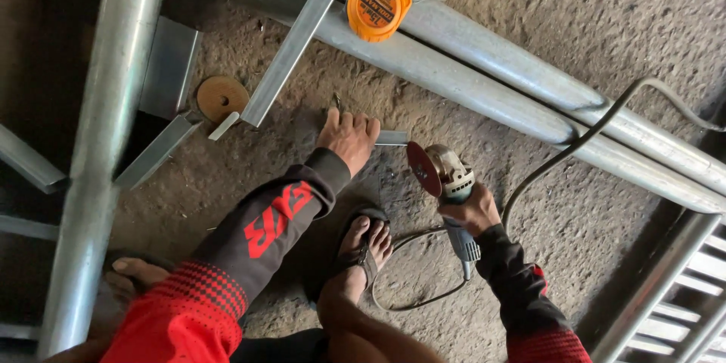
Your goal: Cutting a small metal strip into multiple pieces using a handheld angle grinder on a workshop floor.
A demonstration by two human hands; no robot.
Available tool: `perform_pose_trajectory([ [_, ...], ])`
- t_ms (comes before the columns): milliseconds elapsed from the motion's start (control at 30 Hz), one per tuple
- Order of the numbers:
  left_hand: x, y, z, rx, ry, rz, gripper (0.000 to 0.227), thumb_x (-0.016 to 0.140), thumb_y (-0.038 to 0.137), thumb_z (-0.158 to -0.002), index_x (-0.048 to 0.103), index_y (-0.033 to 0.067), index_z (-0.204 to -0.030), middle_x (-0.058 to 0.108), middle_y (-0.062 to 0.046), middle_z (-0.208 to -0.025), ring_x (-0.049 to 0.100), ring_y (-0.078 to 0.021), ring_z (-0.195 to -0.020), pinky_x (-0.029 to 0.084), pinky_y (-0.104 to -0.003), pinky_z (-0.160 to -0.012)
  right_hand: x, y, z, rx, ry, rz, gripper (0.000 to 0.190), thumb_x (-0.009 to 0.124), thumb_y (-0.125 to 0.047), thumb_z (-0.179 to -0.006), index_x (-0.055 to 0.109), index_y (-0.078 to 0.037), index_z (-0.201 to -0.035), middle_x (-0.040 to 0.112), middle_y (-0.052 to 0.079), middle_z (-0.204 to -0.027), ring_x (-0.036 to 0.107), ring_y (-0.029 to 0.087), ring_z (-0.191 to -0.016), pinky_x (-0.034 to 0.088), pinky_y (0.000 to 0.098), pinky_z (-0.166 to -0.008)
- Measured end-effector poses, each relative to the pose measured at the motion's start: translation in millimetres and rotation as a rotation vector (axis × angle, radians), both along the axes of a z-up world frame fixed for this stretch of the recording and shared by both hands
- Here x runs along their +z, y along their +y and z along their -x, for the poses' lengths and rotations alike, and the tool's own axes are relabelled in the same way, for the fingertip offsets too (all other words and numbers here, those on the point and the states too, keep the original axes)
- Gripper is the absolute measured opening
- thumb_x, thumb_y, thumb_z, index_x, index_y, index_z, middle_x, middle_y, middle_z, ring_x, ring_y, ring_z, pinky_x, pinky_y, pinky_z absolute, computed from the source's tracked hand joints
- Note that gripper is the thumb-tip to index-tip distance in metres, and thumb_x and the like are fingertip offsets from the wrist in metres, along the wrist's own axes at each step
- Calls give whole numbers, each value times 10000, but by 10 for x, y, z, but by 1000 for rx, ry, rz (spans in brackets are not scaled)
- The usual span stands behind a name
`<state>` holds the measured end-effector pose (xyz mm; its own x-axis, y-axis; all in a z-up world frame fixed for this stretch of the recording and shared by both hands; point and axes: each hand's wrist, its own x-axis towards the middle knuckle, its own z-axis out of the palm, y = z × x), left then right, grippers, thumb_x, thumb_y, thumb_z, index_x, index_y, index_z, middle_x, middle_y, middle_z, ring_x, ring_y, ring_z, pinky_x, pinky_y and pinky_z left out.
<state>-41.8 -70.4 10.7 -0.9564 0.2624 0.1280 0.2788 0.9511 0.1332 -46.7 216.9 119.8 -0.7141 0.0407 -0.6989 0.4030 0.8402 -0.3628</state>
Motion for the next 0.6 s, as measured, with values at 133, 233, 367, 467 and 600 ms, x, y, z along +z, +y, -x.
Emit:
perform_pose_trajectory([
  [133, 59, -16, 11, 0, -66, 22, 15, 562, 118, -983, 552, 111, -992, 551, -125, -786, 570, -294, -689, 447, -534, -799, 34, -62, 59, 25, 25, 5, 644, 963, -364, -437, 661, 39, -837, 664, 272, -739, 701, 433, -811, 476, 537, -728],
  [233, 26, 18, 1, -19, -174, 51, 47, 525, 147, -1012, 553, 114, -1031, 568, -127, -820, 585, -302, -722, 420, -530, -804, 70, -74, 66, 17, 31, -15, 541, 954, -365, -547, 663, -1, -823, 664, 230, -731, 712, 356, -781, 504, 490, -705],
  [367, -99, 39, 15, -32, -241, 13, 101, 528, 176, -975, 514, 113, -1053, 573, -165, -864, 568, -339, -752, 366, -541, -790, 43, -77, 77, -26, 11, 48, 545, 977, -349, -466, 679, -48, -809, 652, 170, -687, 692, 293, -736, 505, 437, -700],
  [467, -140, 48, 24, -38, -250, -27, 139, 527, 181, -936, 513, 110, -1054, 591, -189, -873, 561, -359, -755, 336, -533, -773, -54, 15, 22, -37, 16, 62, 557, 987, -331, -436, 681, -53, -810, 650, 148, -676, 680, 271, -720, 533, 389, -709],
  [600, -41, 42, 17, -22, -219, -57, 141, 531, 151, -905, 535, 83, -1028, 587, -215, -853, 570, -385, -744, 340, -529, -781, -49, -44, -37, -26, 77, 47, 568, 987, -254, -393, 665, -24, -800, 579, 197, -625, 679, 297, -702, 534, 386, -702],
])
